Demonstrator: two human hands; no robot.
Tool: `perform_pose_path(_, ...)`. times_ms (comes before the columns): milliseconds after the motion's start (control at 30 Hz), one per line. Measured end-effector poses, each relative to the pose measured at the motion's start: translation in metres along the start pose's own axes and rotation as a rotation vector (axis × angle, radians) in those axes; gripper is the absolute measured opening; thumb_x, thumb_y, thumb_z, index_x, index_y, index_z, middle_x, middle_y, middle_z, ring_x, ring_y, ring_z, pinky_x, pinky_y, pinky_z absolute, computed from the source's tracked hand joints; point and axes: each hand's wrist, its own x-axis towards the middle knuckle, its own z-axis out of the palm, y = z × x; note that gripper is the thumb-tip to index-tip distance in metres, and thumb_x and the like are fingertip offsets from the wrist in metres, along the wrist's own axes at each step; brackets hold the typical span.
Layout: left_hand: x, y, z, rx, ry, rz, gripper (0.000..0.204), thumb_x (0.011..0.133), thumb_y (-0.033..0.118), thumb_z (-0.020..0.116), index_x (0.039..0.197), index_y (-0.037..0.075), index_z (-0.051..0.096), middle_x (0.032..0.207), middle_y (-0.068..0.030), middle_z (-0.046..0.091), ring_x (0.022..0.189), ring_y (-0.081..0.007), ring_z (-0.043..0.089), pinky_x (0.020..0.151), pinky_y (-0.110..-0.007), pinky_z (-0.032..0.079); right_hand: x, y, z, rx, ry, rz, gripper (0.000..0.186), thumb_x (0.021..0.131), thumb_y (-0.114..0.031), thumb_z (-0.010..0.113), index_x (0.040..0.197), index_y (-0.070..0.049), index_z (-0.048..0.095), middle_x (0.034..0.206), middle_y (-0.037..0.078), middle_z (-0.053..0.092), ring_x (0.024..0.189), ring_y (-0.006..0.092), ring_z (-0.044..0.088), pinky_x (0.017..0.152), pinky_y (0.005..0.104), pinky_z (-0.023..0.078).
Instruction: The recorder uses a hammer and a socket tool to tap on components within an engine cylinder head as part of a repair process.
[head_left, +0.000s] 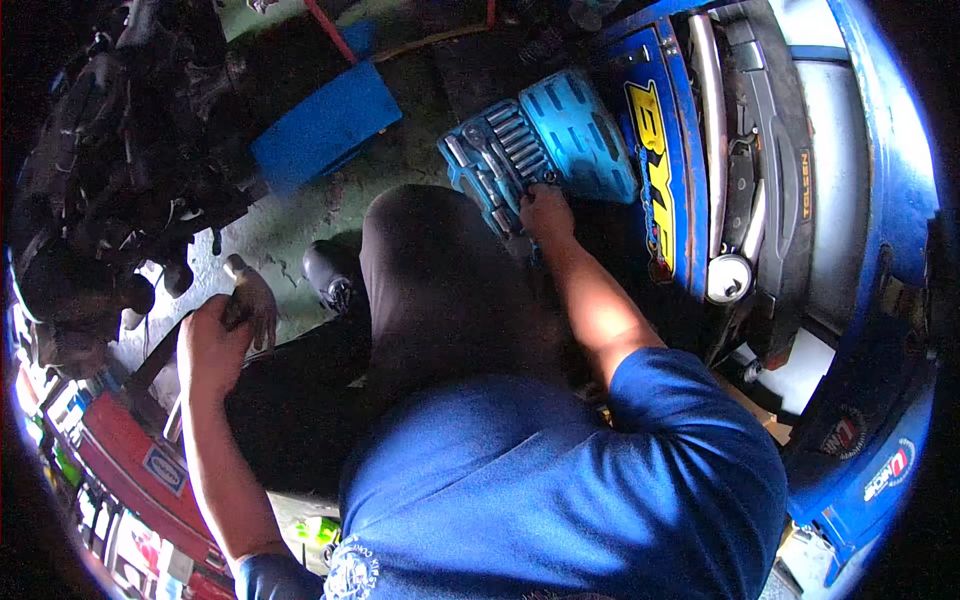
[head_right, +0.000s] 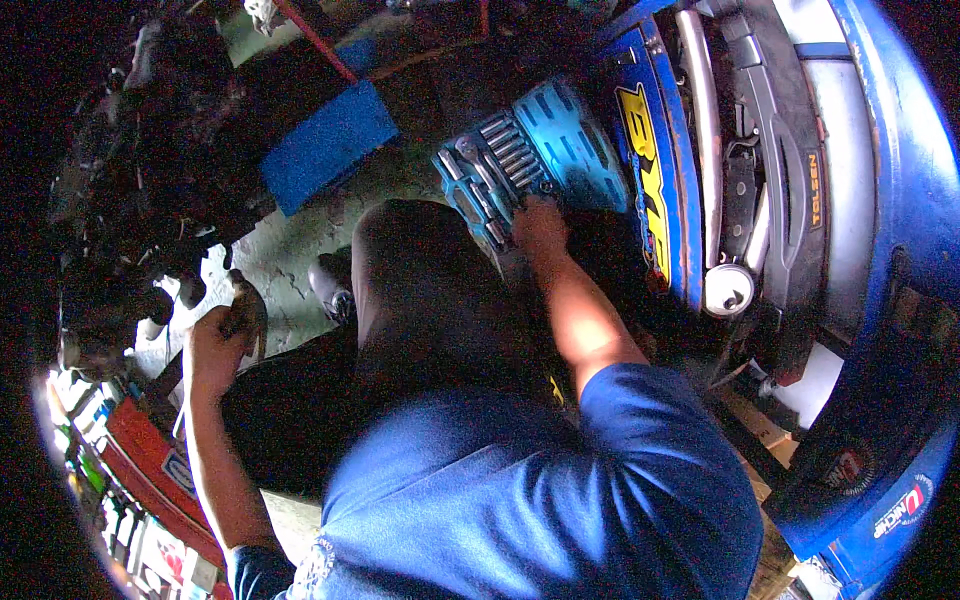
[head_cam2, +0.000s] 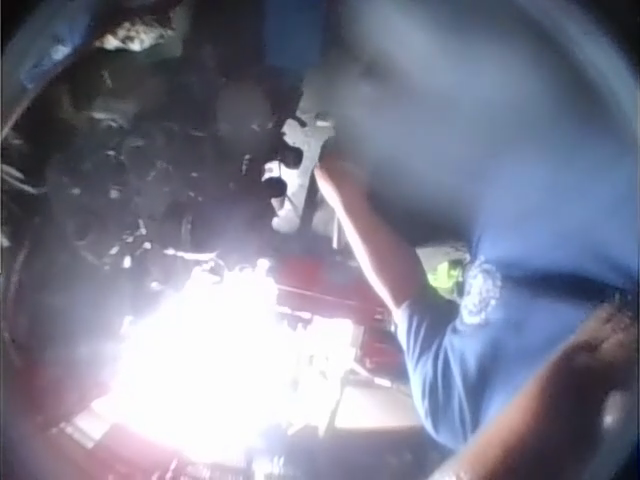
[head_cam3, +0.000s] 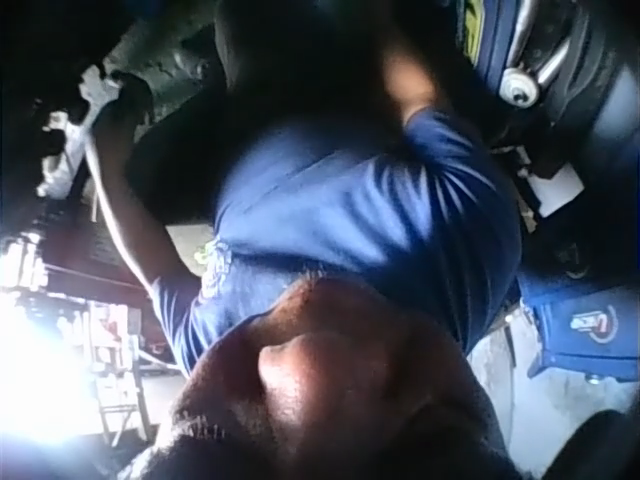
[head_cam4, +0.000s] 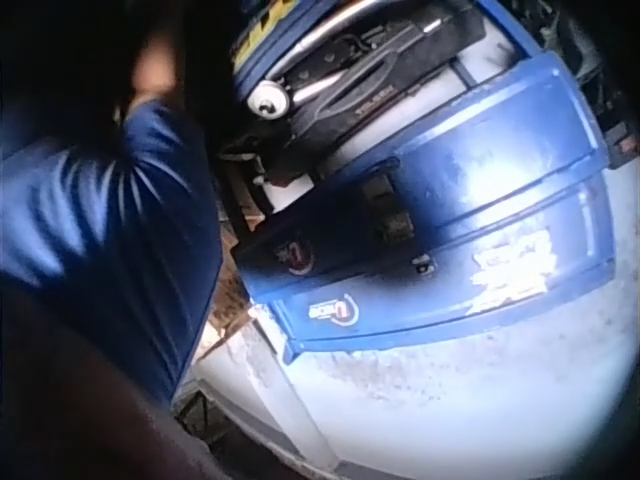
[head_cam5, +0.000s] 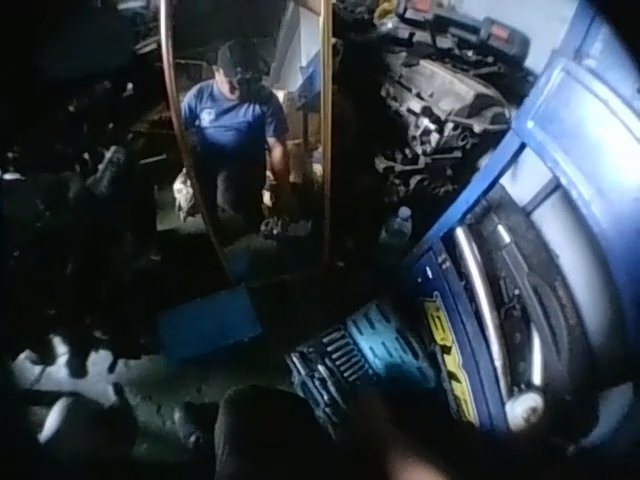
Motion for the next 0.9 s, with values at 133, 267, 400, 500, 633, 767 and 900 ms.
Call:
perform_pose_path(133,-0.005,0.009,-0.002,-0.068,-0.048,-0.019,0.025,0.070,0.017,0.069,0.089,0.000,0.064,0.076,-0.0231,0.062,0.073,-0.0397,0.063,0.067,-0.044,0.049,-0.002,-0.017,-0.006,-0.093,-0.081,0.000,0.039,0.084,-0.028,0.058,0.116,-0.005,0.063,0.124,0.023,0.057,0.115,0.0378,0.055,0.096,0.0472,0.046)
perform_pose_path(267,-0.007,0.003,0.003,0.006,0.005,0.046,0.026,0.072,0.019,0.071,0.089,0.001,0.066,0.076,-0.0221,0.064,0.075,-0.0390,0.064,0.067,-0.045,0.049,0.019,-0.018,-0.013,-0.118,-0.273,-0.008,0.045,0.080,-0.031,0.057,0.114,-0.002,0.063,0.117,0.026,0.060,0.111,0.0389,0.058,0.097,0.0464,0.046)
perform_pose_path(400,-0.008,0.007,0.002,0.022,-0.005,0.015,0.025,0.072,0.020,0.072,0.089,0.002,0.066,0.075,-0.0218,0.063,0.076,-0.0390,0.064,0.068,-0.045,0.049,0.025,-0.016,-0.005,0.096,-0.215,0.075,0.050,0.077,-0.034,0.057,0.113,0.001,0.063,0.115,0.028,0.061,0.111,0.0411,0.058,0.097,0.0463,0.045)
perform_pose_path(500,-0.007,0.010,0.001,0.030,-0.013,0.001,0.026,0.073,0.022,0.072,0.088,0.002,0.066,0.076,-0.0219,0.063,0.077,-0.0389,0.064,0.069,-0.045,0.049,0.028,-0.017,-0.008,0.101,-0.286,-0.004,0.052,0.078,-0.035,0.056,0.114,0.002,0.062,0.118,0.029,0.060,0.113,0.0414,0.057,0.097,0.0463,0.045)
perform_pose_path(633,-0.001,0.023,-0.002,0.034,-0.038,0.040,0.027,0.074,0.024,0.072,0.088,0.003,0.066,0.079,-0.0209,0.064,0.079,-0.0389,0.064,0.070,-0.045,0.049,0.028,-0.006,-0.004,0.079,-0.130,-0.105,0.047,0.079,-0.033,0.056,0.110,0.002,0.063,0.114,0.029,0.061,0.110,0.0432,0.058,0.095,0.0478,0.045)
perform_pose_path(767,-0.011,0.029,-0.007,0.050,-0.047,0.024,0.028,0.074,0.026,0.074,0.089,0.004,0.065,0.083,-0.0199,0.065,0.081,-0.0390,0.064,0.071,-0.046,0.049,-0.015,-0.043,-0.063,0.073,-0.144,-0.196,0.033,0.085,-0.032,0.059,0.093,0.000,0.063,0.108,0.024,0.062,0.107,0.0414,0.056,0.092,0.0467,0.044)
perform_pose_path(900,-0.005,0.032,-0.010,0.105,-0.072,0.072,0.029,0.073,0.028,0.074,0.089,0.005,0.065,0.086,-0.0194,0.066,0.087,-0.0375,0.064,0.075,-0.046,0.050,-0.019,-0.037,-0.104,0.078,0.701,-0.490,0.026,0.088,-0.028,0.062,0.087,-0.002,0.064,0.101,0.017,0.063,0.100,0.0364,0.057,0.087,0.0461,0.044)
